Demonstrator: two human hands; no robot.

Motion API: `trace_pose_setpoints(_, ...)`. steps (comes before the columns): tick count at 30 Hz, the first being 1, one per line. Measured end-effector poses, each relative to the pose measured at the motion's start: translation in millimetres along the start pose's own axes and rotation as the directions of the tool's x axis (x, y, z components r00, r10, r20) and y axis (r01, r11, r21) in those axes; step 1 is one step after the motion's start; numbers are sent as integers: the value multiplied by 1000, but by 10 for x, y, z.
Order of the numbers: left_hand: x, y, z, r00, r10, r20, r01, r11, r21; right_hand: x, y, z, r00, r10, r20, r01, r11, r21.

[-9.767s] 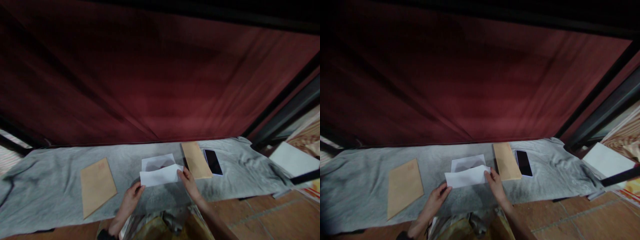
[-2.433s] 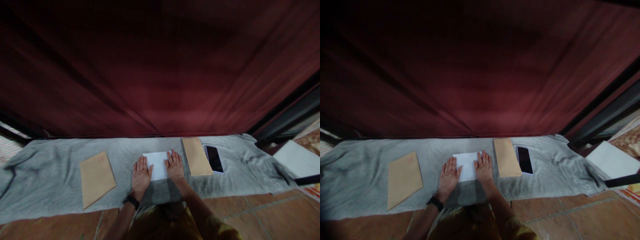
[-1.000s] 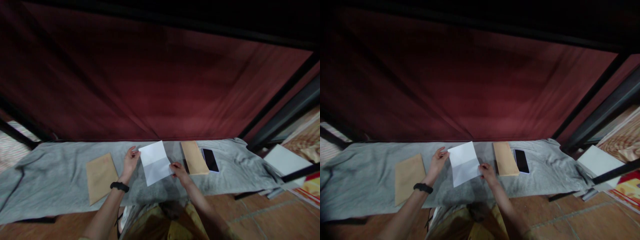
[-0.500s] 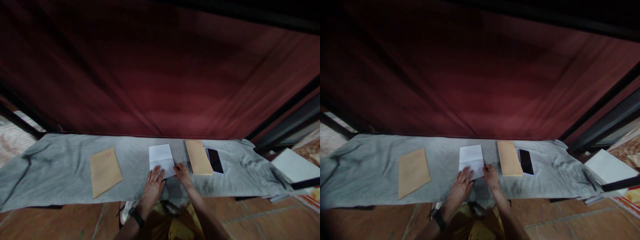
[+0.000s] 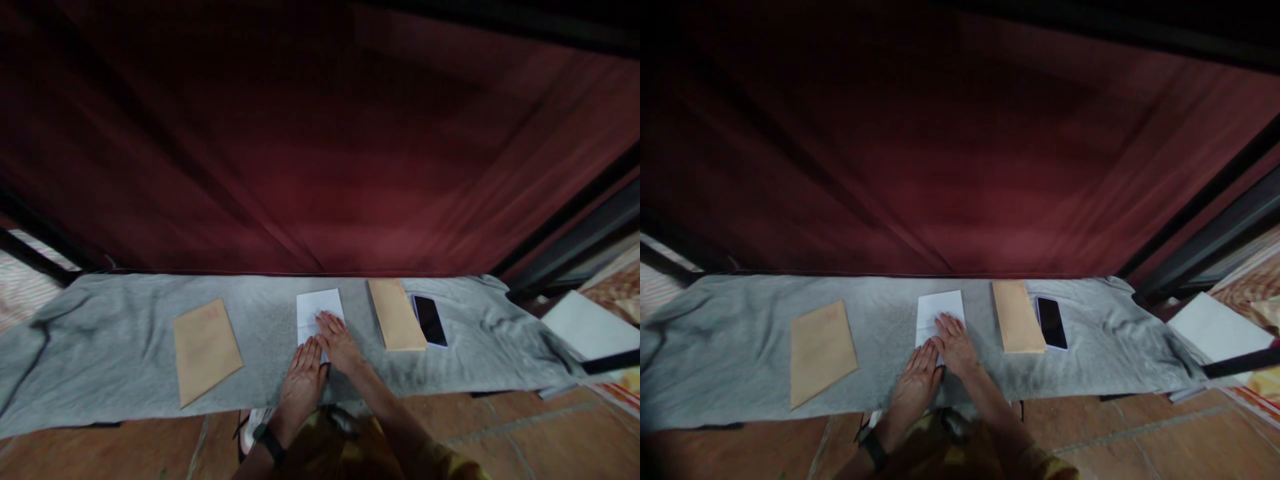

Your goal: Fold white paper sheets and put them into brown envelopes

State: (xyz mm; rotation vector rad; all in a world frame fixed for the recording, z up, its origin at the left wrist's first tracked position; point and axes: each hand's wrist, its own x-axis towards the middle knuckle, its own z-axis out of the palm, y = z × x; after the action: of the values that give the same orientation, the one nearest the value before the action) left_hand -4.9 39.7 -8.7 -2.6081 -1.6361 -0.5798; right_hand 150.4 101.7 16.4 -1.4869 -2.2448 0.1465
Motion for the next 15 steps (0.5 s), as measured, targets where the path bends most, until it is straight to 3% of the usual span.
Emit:
trace_pose_setpoints(5, 88, 18, 13, 996, -85, -16, 83, 995, -56, -203, 226, 149, 997, 63, -50, -70, 985, -158)
trace_pose_setpoints(7, 250, 99, 20, 992, -122, -39, 118, 989, -90, -267, 283, 162, 997, 62, -52, -71, 980, -187)
trace_pose_setpoints(9, 464, 206, 51, 996, -74, -48, 68, 990, -125, -294, 305, 166, 999, 45, -24, -49, 977, -208)
trace_pose_setpoints(11, 676, 299, 106, 999, -32, -25, 28, 990, -141, -295, 304, 168, 1000, 20, 3, -19, 976, -216)
trace_pose_setpoints(15, 915, 329, 224, 996, -80, 42, 85, 986, -140, -274, 277, 167, 1000, 11, 0, -11, 977, -214)
